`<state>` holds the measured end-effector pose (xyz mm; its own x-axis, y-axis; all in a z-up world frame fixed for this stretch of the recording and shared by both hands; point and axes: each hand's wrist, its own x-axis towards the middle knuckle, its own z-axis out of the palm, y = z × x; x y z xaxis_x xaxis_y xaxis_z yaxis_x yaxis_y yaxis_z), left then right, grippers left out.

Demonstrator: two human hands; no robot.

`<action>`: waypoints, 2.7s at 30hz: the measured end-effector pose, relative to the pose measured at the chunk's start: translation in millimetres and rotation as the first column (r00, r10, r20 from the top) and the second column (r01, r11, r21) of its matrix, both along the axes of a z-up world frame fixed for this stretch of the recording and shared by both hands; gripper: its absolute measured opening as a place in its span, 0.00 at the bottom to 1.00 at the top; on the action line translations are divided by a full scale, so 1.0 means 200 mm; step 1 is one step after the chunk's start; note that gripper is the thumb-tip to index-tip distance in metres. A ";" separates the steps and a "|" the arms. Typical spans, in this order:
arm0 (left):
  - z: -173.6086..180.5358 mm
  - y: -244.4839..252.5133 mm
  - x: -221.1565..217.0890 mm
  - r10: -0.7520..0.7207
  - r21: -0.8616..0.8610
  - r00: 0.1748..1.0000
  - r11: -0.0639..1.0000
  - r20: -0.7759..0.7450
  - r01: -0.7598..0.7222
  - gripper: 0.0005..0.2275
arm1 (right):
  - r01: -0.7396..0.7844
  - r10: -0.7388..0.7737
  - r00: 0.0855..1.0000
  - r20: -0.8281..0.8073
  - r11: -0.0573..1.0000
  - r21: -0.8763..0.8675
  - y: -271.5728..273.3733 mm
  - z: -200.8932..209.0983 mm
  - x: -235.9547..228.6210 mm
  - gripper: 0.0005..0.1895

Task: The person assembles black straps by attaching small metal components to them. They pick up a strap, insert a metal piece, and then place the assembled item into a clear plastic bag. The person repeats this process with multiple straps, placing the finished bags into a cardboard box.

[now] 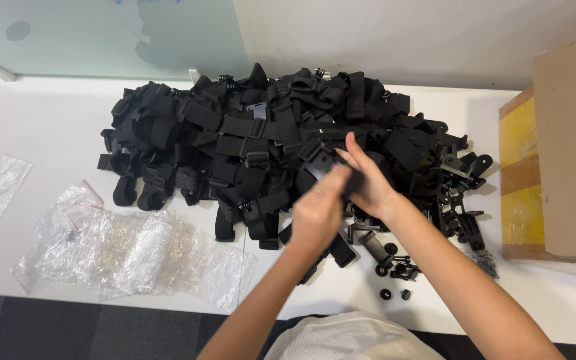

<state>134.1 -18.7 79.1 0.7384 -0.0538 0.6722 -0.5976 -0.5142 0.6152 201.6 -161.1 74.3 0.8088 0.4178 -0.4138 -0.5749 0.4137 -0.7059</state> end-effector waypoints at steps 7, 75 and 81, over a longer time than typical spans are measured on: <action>0.06 0.02 -0.19 -0.284 -0.278 0.952 0.929 -0.112 0.245 0.15 | 0.104 -0.094 0.994 0.064 0.977 -0.185 -0.17 0.12 -0.17 0.14; -0.06 -0.49 -0.42 -0.414 -0.815 0.709 0.387 -0.571 -0.431 0.10 | 0.702 0.404 0.212 0.890 0.571 -0.426 -0.68 0.36 -0.64 0.08; -0.15 -0.48 -0.41 -0.319 -0.744 0.712 0.519 -0.625 -0.420 0.18 | 0.683 0.468 0.042 0.883 0.631 -0.367 -0.72 0.37 -0.59 0.09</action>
<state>52.7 -114.5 49.4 0.9264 0.2692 -0.2632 0.1365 0.4114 0.9012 83.9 -304.4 148.1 0.6209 0.3862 0.6821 0.7733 -0.4445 -0.4522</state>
